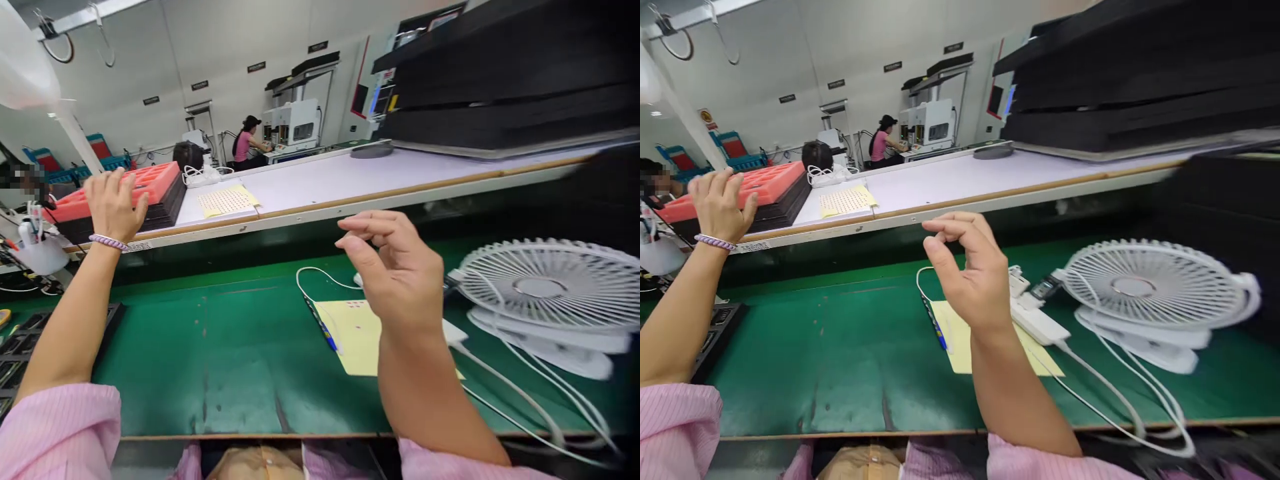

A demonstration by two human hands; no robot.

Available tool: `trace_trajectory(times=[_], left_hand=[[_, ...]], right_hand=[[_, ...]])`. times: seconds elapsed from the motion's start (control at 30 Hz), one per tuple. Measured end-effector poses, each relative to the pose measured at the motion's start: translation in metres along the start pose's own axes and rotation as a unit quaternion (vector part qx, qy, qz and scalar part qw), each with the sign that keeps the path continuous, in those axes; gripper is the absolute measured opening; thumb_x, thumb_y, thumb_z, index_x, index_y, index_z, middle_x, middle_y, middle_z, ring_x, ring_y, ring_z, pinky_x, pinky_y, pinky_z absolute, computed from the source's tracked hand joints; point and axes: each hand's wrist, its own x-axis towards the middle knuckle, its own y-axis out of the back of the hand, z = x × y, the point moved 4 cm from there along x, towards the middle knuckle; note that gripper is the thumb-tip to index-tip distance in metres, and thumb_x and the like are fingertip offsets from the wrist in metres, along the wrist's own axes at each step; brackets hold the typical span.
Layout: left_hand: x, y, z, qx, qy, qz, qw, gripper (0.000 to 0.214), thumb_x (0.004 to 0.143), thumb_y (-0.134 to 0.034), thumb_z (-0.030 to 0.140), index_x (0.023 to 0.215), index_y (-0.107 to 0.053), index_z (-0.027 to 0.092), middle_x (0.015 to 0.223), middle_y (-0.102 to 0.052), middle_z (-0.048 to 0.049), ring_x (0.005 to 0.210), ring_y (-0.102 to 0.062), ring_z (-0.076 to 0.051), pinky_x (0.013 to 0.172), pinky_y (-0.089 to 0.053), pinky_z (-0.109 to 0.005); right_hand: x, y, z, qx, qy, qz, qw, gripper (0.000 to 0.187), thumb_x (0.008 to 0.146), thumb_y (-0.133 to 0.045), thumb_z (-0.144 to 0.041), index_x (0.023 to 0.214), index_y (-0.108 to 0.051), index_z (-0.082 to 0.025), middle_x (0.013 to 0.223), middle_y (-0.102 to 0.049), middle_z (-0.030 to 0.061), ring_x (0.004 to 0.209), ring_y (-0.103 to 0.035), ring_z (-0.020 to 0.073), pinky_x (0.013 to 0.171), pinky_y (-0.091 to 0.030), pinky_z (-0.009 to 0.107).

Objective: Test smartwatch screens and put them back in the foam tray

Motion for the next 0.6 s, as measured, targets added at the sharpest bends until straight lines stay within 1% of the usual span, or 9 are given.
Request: trace_trajectory(times=[0.07, 0.13, 0.17, 0.23, 0.3, 0.37, 0.43, 0.53, 0.6], left_hand=[[-0.010, -0.018, 0.040, -0.038, -0.085, -0.073, 0.993, 0.055, 0.104, -0.043, 0.050, 0.137, -0.067, 0.013, 0.150, -0.061, -0.0185, 0.138, -0.054, -0.038, 0.118, -0.037, -0.058], [-0.019, -0.039, 0.074, -0.058, -0.135, -0.155, 0.977, 0.056, 0.102, -0.048, 0.048, 0.142, -0.064, 0.012, 0.154, -0.057, -0.0214, 0.141, -0.053, -0.040, 0.116, -0.040, -0.057], [-0.020, -0.051, 0.085, -0.057, -0.130, -0.188, 0.972, 0.062, 0.101, -0.051, 0.049, 0.149, -0.058, 0.010, 0.159, -0.051, -0.0239, 0.145, -0.050, -0.042, 0.118, -0.039, -0.057], [-0.019, -0.071, 0.096, -0.042, -0.090, -0.249, 0.963, 0.082, 0.097, -0.056, 0.054, 0.162, -0.039, 0.005, 0.165, -0.042, -0.0285, 0.154, -0.040, -0.045, 0.125, -0.031, -0.060], [-0.015, -0.086, 0.097, -0.038, -0.048, -0.299, 0.952, 0.094, 0.096, -0.060, 0.055, 0.166, -0.027, 0.002, 0.160, -0.048, -0.0304, 0.153, -0.044, -0.045, 0.130, -0.020, -0.063], [-0.012, -0.090, 0.098, -0.061, -0.031, -0.314, 0.947, 0.092, 0.095, -0.064, 0.048, 0.165, -0.028, 0.002, 0.148, -0.062, -0.0286, 0.143, -0.056, -0.043, 0.132, -0.011, -0.068], [-0.013, -0.085, 0.105, -0.093, -0.041, -0.297, 0.949, 0.083, 0.093, -0.068, 0.038, 0.162, -0.034, 0.005, 0.141, -0.068, -0.0248, 0.137, -0.062, -0.041, 0.132, -0.009, -0.070], [-0.028, -0.074, 0.136, -0.130, -0.086, -0.266, 0.951, 0.066, 0.095, -0.062, 0.022, 0.159, -0.044, 0.017, 0.146, -0.067, -0.0148, 0.140, -0.061, -0.032, 0.135, -0.013, -0.062], [-0.041, -0.068, 0.164, -0.181, -0.144, -0.230, 0.945, 0.059, 0.098, -0.054, 0.017, 0.157, -0.047, 0.019, 0.146, -0.068, -0.0127, 0.138, -0.063, -0.028, 0.135, -0.015, -0.063]], right_hand=[[0.000, 0.013, -0.002, -0.034, 0.009, -0.013, 0.999, 0.014, 0.100, -0.068, -0.027, 0.110, -0.076, -0.028, 0.106, -0.068, 0.0059, 0.091, -0.068, 0.0220, 0.085, -0.057, 0.040], [-0.003, 0.017, -0.003, -0.066, 0.026, -0.069, 0.995, 0.013, 0.100, -0.067, -0.027, 0.109, -0.075, -0.027, 0.104, -0.068, 0.0060, 0.091, -0.069, 0.0221, 0.086, -0.057, 0.039], [-0.006, 0.016, -0.003, -0.079, 0.033, -0.117, 0.989, 0.012, 0.100, -0.066, -0.028, 0.109, -0.075, -0.026, 0.103, -0.069, 0.0061, 0.090, -0.070, 0.0219, 0.085, -0.057, 0.038], [-0.015, 0.005, 0.002, -0.099, 0.028, -0.237, 0.966, 0.015, 0.102, -0.064, -0.031, 0.111, -0.074, -0.025, 0.107, -0.071, 0.0073, 0.090, -0.072, 0.0220, 0.084, -0.057, 0.038], [-0.022, -0.011, 0.012, -0.117, 0.010, -0.336, 0.935, 0.024, 0.105, -0.057, -0.035, 0.120, -0.072, -0.024, 0.118, -0.073, 0.0107, 0.098, -0.073, 0.0245, 0.088, -0.057, 0.040], [-0.020, -0.032, 0.024, -0.140, 0.001, -0.380, 0.914, 0.033, 0.107, -0.050, -0.036, 0.131, -0.068, -0.022, 0.130, -0.071, 0.0144, 0.115, -0.071, 0.0293, 0.101, -0.054, 0.047], [-0.006, -0.056, 0.035, -0.161, -0.001, -0.390, 0.907, 0.039, 0.108, -0.046, -0.035, 0.138, -0.065, -0.021, 0.139, -0.068, 0.0164, 0.130, -0.065, 0.0327, 0.110, -0.048, 0.053], [0.034, -0.088, 0.051, -0.224, -0.034, -0.345, 0.911, 0.047, 0.108, -0.040, -0.034, 0.147, -0.061, -0.019, 0.152, -0.060, 0.0184, 0.144, -0.054, 0.0358, 0.114, -0.043, 0.057], [0.060, -0.102, 0.060, -0.277, -0.071, -0.312, 0.906, 0.053, 0.108, -0.041, -0.039, 0.156, -0.054, -0.019, 0.161, -0.052, 0.0189, 0.149, -0.047, 0.0379, 0.118, -0.038, 0.061]])
